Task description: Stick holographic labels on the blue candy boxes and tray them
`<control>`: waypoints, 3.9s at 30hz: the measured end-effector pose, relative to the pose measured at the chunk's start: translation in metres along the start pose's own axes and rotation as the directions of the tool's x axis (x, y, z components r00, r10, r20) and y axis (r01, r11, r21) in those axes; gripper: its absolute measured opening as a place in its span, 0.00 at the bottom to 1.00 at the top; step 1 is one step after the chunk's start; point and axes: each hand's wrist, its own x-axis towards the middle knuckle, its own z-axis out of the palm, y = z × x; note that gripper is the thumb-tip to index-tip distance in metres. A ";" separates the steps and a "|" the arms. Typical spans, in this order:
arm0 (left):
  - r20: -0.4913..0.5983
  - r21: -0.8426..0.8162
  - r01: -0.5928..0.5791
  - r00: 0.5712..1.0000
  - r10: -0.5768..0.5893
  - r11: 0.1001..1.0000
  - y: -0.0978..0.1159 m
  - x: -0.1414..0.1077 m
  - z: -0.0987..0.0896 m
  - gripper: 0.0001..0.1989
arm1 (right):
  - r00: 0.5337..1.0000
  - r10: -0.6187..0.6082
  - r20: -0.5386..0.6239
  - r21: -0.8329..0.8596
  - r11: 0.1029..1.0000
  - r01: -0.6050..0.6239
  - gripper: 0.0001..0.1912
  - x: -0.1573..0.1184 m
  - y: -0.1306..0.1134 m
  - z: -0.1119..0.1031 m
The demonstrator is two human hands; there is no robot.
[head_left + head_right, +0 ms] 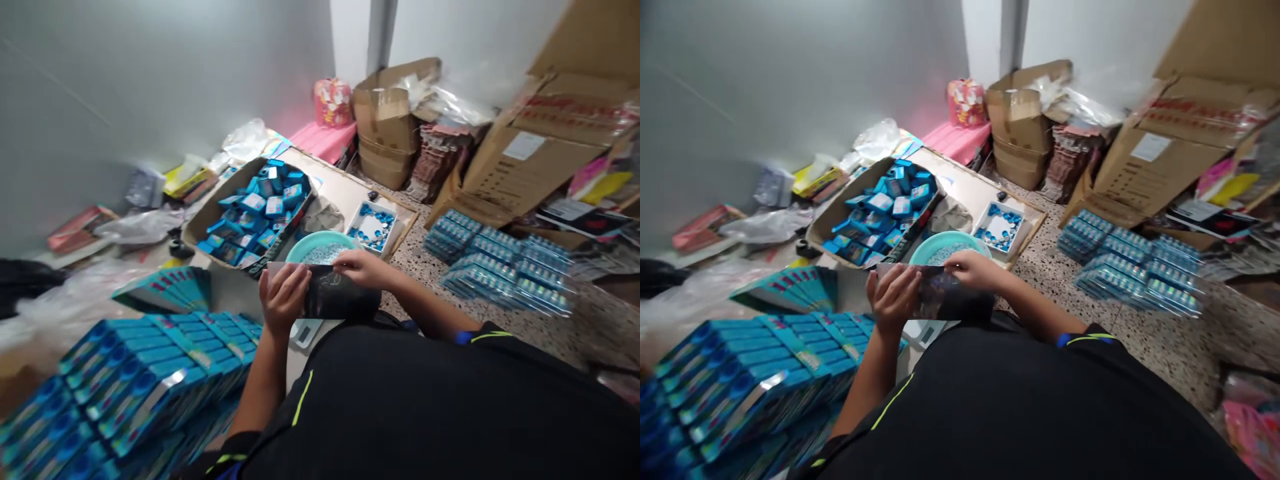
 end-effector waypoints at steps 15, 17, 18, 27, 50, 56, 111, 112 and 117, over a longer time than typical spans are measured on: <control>-0.003 0.196 0.069 0.998 -0.070 0.978 0.035 -0.002 -0.051 0.15 | 0.937 -0.189 0.293 -0.091 0.970 0.224 0.12 0.032 -0.029 0.000; -0.017 0.193 0.097 0.995 -0.095 0.976 0.037 -0.010 -0.051 0.13 | 0.922 -0.210 0.325 -0.103 0.961 0.255 0.13 0.035 -0.031 0.001; -0.028 0.197 0.124 0.992 -0.121 0.972 0.037 -0.014 -0.050 0.12 | 0.915 -0.220 0.337 -0.100 0.958 0.267 0.13 0.037 -0.032 0.001; -0.200 0.450 0.058 0.979 0.037 0.891 0.051 -0.047 -0.045 0.08 | 0.870 -0.285 0.403 -0.021 0.947 0.320 0.14 0.050 -0.031 0.007; -0.108 0.343 0.265 0.964 -0.242 0.901 0.074 -0.043 -0.081 0.22 | 0.888 -0.150 0.434 -0.346 0.883 0.318 0.15 0.052 -0.041 0.034; -0.106 0.376 0.144 0.988 -0.111 0.915 0.058 -0.052 -0.062 0.20 | 0.861 -0.211 0.462 -0.257 0.898 0.358 0.15 0.048 -0.065 0.032; -0.392 -0.465 0.767 0.270 -0.879 0.443 0.008 -0.104 -0.235 0.19 | 0.943 -0.222 0.249 0.537 0.842 0.056 0.29 0.133 -0.099 0.242; -0.378 -0.481 0.756 0.278 -0.883 0.444 0.005 -0.103 -0.234 0.19 | 0.934 -0.251 0.253 0.527 0.846 0.084 0.32 0.131 -0.102 0.244; -0.290 -0.592 0.698 0.282 -0.914 0.403 -0.003 -0.101 -0.231 0.20 | 0.932 -0.118 0.344 0.596 0.794 -0.119 0.49 0.096 -0.068 0.293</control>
